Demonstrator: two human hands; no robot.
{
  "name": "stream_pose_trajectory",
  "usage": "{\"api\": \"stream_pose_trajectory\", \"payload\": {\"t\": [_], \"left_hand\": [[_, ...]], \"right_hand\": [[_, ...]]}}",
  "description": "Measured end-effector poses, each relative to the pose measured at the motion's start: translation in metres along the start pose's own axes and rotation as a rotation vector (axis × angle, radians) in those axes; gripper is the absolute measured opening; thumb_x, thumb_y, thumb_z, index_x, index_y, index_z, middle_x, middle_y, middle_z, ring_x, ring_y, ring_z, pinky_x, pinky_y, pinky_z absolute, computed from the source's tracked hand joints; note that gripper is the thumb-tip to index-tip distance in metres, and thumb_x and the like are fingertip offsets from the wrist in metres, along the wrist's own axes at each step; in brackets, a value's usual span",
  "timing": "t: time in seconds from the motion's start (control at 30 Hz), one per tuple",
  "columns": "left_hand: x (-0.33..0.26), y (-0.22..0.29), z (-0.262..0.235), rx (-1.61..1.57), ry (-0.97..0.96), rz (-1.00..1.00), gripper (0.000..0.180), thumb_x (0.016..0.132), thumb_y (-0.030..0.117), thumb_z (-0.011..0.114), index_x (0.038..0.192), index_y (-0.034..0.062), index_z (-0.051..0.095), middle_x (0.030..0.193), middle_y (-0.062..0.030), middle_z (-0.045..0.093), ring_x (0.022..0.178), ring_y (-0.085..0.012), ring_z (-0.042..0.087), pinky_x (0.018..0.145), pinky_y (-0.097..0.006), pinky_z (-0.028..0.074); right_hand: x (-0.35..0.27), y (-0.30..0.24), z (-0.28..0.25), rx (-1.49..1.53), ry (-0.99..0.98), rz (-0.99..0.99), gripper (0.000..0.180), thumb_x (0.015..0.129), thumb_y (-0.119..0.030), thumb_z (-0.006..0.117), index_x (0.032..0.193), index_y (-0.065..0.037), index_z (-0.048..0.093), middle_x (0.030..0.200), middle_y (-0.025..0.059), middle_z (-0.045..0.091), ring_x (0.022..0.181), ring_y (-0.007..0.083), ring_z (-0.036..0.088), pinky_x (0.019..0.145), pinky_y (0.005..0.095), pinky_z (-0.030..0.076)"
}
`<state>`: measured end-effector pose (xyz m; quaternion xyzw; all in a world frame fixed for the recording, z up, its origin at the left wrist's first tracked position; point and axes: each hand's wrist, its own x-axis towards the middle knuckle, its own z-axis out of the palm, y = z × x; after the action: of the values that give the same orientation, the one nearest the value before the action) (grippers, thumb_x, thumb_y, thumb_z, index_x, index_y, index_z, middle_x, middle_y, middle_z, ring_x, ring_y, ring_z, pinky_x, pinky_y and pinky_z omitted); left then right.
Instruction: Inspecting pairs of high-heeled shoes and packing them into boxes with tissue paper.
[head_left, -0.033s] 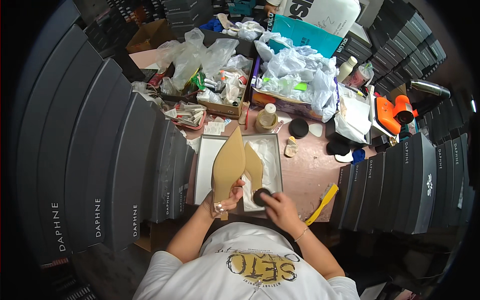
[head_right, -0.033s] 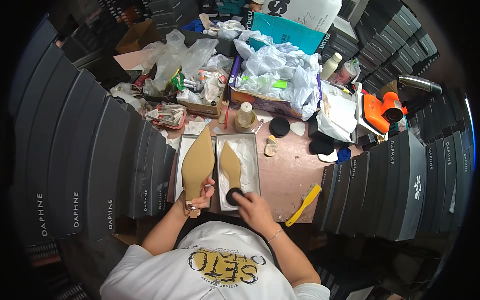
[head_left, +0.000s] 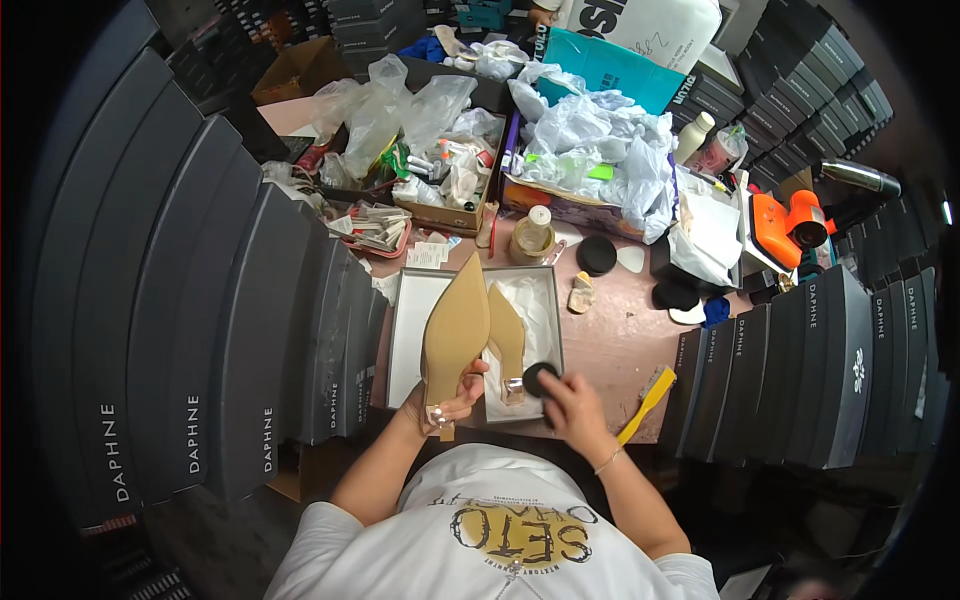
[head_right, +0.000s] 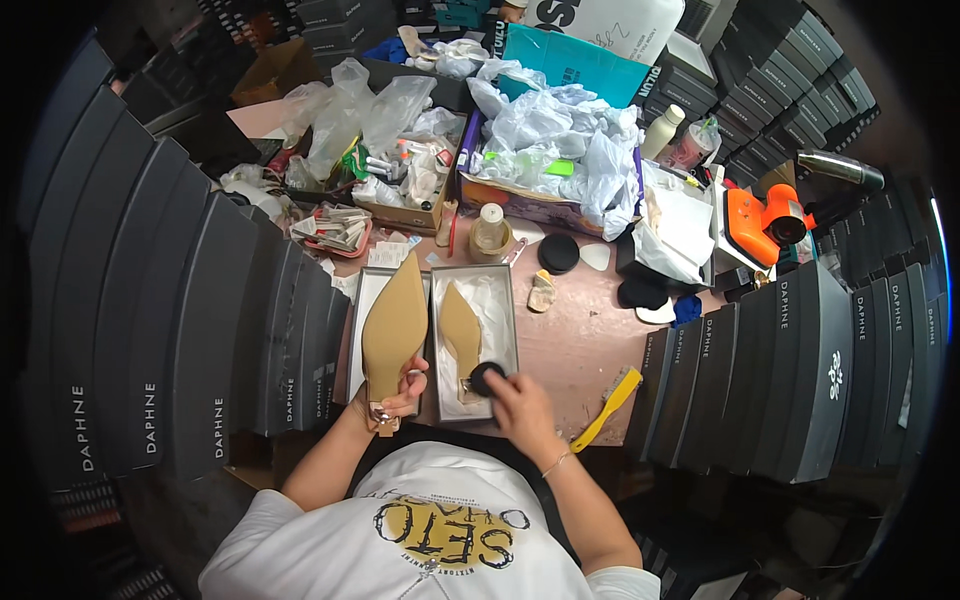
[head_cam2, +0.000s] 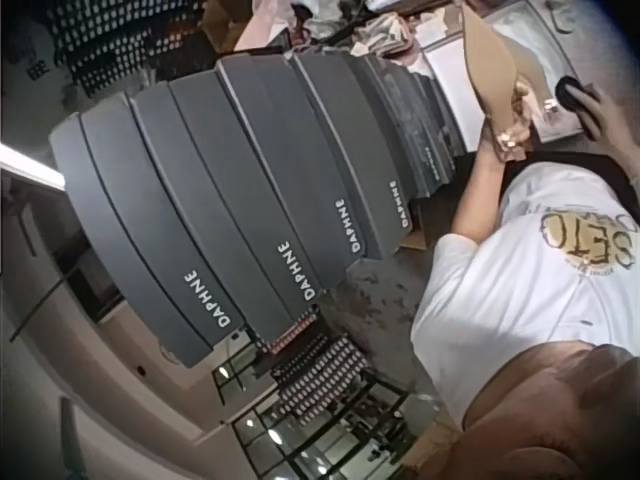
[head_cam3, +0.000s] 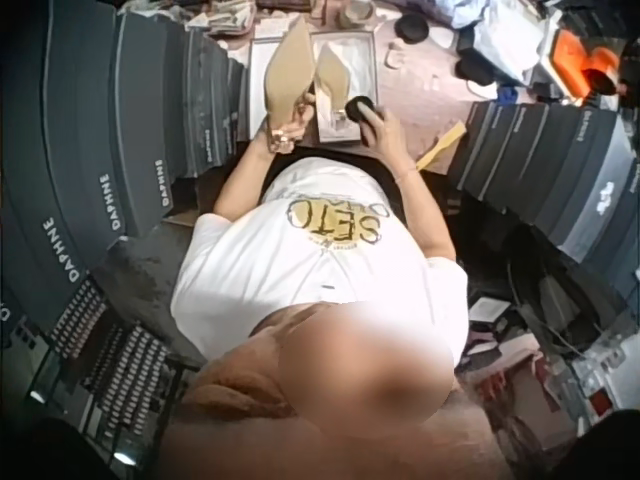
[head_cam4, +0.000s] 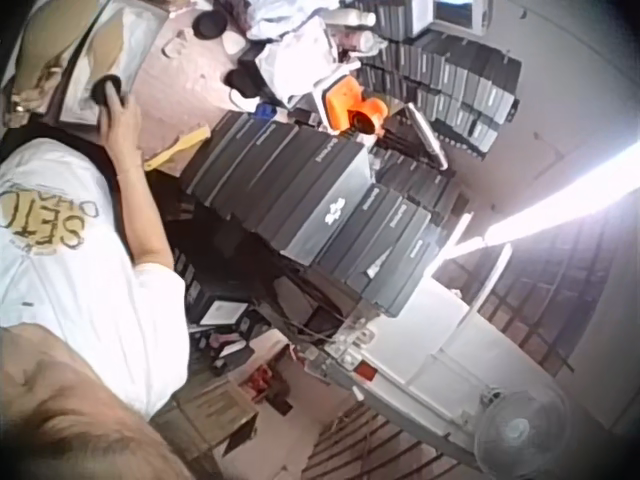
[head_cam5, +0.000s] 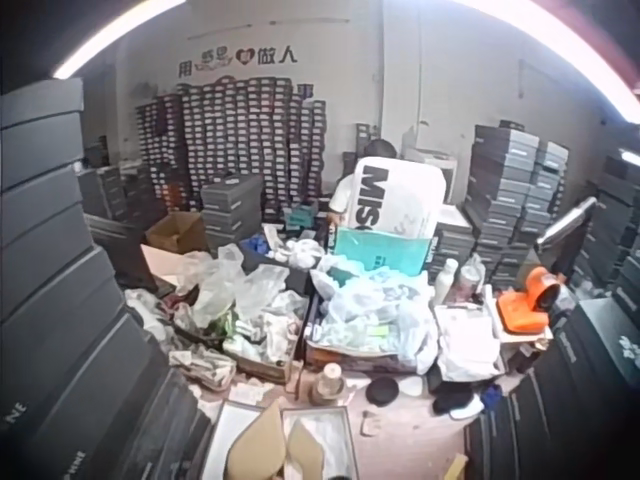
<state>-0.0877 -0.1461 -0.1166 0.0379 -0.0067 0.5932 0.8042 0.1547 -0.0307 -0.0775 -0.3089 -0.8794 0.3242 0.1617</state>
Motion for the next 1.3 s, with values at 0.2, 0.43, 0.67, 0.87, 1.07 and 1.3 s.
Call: {"api": "stream_pose_trajectory", "payload": {"t": [0.2,0.43,0.67,0.87,1.07,1.3], "left_hand": [[0.027,-0.007,0.017,0.717,0.778,0.086,0.036,0.098,0.023,0.042,0.126,0.0014,0.045,0.087,-0.0102,0.061,0.047,-0.0091,0.049,0.041,-0.023,0.042],[0.066,-0.050,0.016,0.943,0.745,0.167,0.049,0.096,0.016,0.050,0.138,-0.0012,0.033,0.123,-0.0099,0.053,0.114,-0.0168,0.050,0.097,-0.030,0.040],[0.076,-0.064,-0.048,0.718,1.073,0.009,0.043,0.092,0.016,0.049,0.130,-0.0020,0.041,0.121,-0.0120,0.052,0.119,-0.0211,0.046,0.100,-0.038,0.035],[0.094,-0.061,-0.097,0.832,1.261,-0.154,0.020,0.090,0.025,0.055,0.103,0.0103,0.054,0.097,-0.0006,0.060,0.090,-0.0131,0.053,0.081,-0.032,0.038],[0.107,-0.066,-0.114,0.808,1.147,-0.121,0.028,0.089,0.025,0.059,0.109,0.0056,0.054,0.100,-0.0050,0.061,0.090,-0.0171,0.059,0.078,-0.040,0.048],[0.086,-0.061,-0.048,0.876,0.775,0.191,0.026,0.096,0.021,0.047,0.112,0.0009,0.050,0.094,-0.0128,0.063,0.085,-0.0202,0.064,0.073,-0.034,0.055]], "right_hand": [[0.051,0.033,-0.018,0.076,0.201,0.021,0.078,0.082,-0.031,0.067,0.142,-0.003,0.026,0.131,0.0280,0.042,0.119,0.0393,0.045,0.098,0.0417,0.037],[0.014,0.018,0.008,1.224,0.237,0.530,0.053,0.089,-0.006,0.056,0.137,-0.003,0.033,0.105,0.0062,0.060,0.086,0.0084,0.059,0.070,0.0228,0.049],[-0.038,0.055,-0.018,1.377,0.317,0.655,0.054,0.090,-0.004,0.055,0.139,-0.001,0.031,0.109,0.0073,0.059,0.089,0.0099,0.059,0.074,0.0242,0.050],[-0.047,0.058,-0.004,1.472,0.389,0.667,0.052,0.090,-0.005,0.055,0.137,-0.001,0.032,0.116,0.0096,0.057,0.098,0.0126,0.057,0.083,0.0260,0.048],[-0.052,0.065,-0.009,1.317,0.359,0.672,0.058,0.091,-0.005,0.055,0.140,0.002,0.025,0.121,0.0115,0.055,0.106,0.0143,0.054,0.089,0.0273,0.045],[-0.046,0.059,0.004,1.272,0.268,0.661,0.057,0.090,-0.005,0.055,0.140,-0.002,0.028,0.119,0.0094,0.055,0.102,0.0124,0.055,0.087,0.0265,0.046]]}}
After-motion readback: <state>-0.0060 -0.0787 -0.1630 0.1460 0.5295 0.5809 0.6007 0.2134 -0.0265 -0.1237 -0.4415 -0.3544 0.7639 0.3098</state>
